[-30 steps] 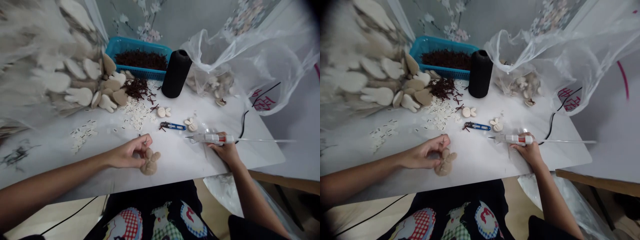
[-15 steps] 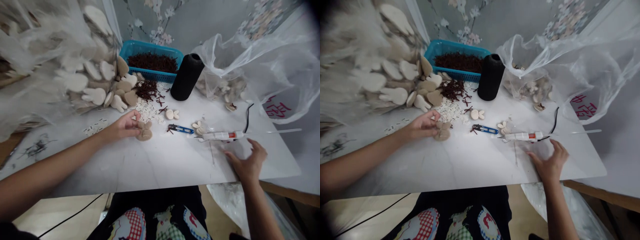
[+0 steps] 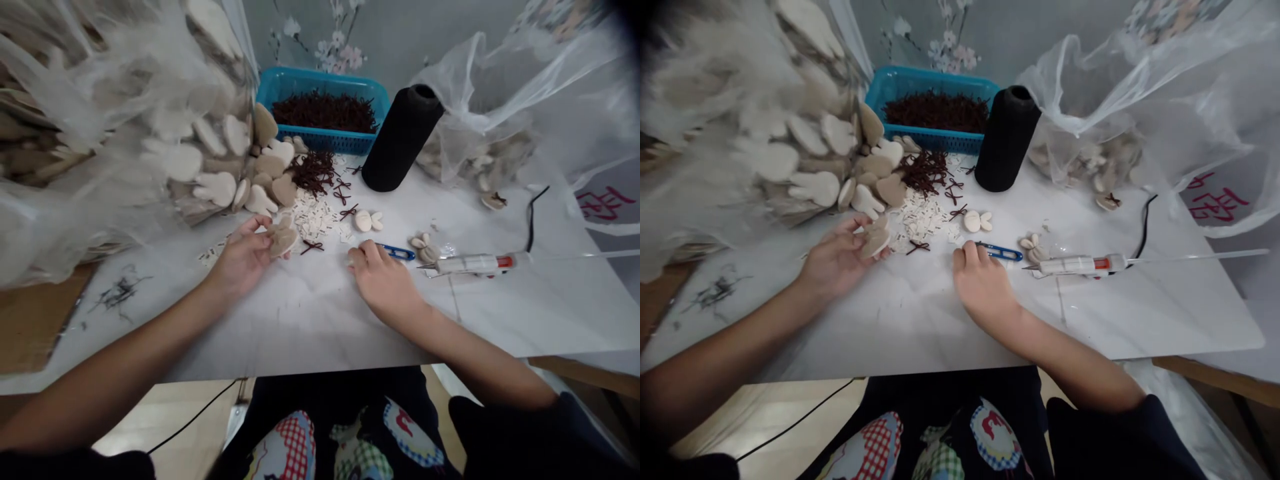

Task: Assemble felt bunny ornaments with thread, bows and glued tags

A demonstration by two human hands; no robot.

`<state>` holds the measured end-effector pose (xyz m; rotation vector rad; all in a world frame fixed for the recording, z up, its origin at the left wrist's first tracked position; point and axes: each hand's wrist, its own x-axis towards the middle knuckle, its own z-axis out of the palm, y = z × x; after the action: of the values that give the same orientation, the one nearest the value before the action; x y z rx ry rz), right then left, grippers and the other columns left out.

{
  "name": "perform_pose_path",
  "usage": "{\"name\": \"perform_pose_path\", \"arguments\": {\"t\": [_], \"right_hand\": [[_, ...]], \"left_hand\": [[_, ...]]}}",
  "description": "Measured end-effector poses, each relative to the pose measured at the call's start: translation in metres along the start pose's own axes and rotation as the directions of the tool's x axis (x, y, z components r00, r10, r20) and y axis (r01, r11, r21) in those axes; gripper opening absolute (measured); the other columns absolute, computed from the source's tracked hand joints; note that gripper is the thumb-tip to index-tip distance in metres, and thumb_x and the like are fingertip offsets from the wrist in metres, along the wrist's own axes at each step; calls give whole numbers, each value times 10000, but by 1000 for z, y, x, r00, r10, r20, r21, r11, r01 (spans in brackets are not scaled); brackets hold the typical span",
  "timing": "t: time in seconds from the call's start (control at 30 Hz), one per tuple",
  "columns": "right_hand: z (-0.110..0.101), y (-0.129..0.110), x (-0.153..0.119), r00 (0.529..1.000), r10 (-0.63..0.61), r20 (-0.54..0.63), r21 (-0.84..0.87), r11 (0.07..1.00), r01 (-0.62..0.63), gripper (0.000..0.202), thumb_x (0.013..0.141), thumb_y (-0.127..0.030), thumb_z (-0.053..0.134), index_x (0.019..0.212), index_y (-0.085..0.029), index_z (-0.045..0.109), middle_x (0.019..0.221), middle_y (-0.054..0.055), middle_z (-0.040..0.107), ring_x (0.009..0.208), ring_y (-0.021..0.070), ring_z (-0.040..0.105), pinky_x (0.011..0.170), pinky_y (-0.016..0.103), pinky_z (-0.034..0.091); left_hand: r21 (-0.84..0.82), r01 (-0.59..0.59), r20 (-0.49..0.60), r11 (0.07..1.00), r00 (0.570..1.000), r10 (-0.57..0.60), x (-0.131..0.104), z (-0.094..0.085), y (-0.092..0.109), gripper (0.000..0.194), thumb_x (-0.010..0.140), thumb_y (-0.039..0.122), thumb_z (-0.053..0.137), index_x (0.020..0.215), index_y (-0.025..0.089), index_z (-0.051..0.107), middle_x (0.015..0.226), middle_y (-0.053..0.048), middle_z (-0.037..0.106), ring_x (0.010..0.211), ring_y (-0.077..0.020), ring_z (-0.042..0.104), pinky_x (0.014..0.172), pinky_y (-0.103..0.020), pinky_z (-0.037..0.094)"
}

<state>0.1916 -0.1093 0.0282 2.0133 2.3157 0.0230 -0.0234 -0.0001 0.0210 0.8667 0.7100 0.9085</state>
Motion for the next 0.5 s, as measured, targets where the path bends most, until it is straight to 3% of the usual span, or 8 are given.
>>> {"name": "perform_pose_path", "arguments": {"t": [0.1, 0.2, 0.33, 0.5], "right_hand": [[5, 4, 5, 1000, -5, 3, 35, 999, 4, 208, 968, -145, 427, 1002, -131, 632, 1022, 130, 614, 916, 242, 609, 679, 319, 507], [14, 7, 1, 995, -26, -98, 121, 992, 38, 196, 975, -161, 429, 947, -139, 622, 954, 113, 614, 884, 232, 596, 723, 336, 505], [22, 10, -3, 971, -125, -206, 199, 966, 166, 196, 963, -112, 427, 934, -172, 611, 901, 85, 632, 824, 212, 586, 715, 340, 505], [24, 17, -11, 937, -246, -247, 274, 910, 311, 219, 980, -128, 416, 927, -220, 607, 837, 50, 661, 774, 199, 597, 710, 343, 516]], "left_hand": [[20, 19, -12, 1000, 1000, -19, 0, -5, 0, 274, 593, 114, 668, 817, 180, 525, 691, 3, 625, 600, -149, 601, 559, -287, 504], [46, 38, -16, 998, 999, -38, 4, -10, 0, 285, 601, 112, 670, 828, 189, 516, 682, 19, 606, 601, -139, 594, 570, -276, 486], [59, 46, 58, 997, 997, -50, 5, -14, -5, 335, 634, 142, 711, 874, 194, 483, 689, 34, 650, 629, -129, 608, 598, -259, 473], [120, 28, 133, 992, 990, -44, 2, -15, -8, 418, 662, 197, 771, 913, 192, 436, 682, 43, 694, 608, -110, 620, 612, -229, 420]]}}
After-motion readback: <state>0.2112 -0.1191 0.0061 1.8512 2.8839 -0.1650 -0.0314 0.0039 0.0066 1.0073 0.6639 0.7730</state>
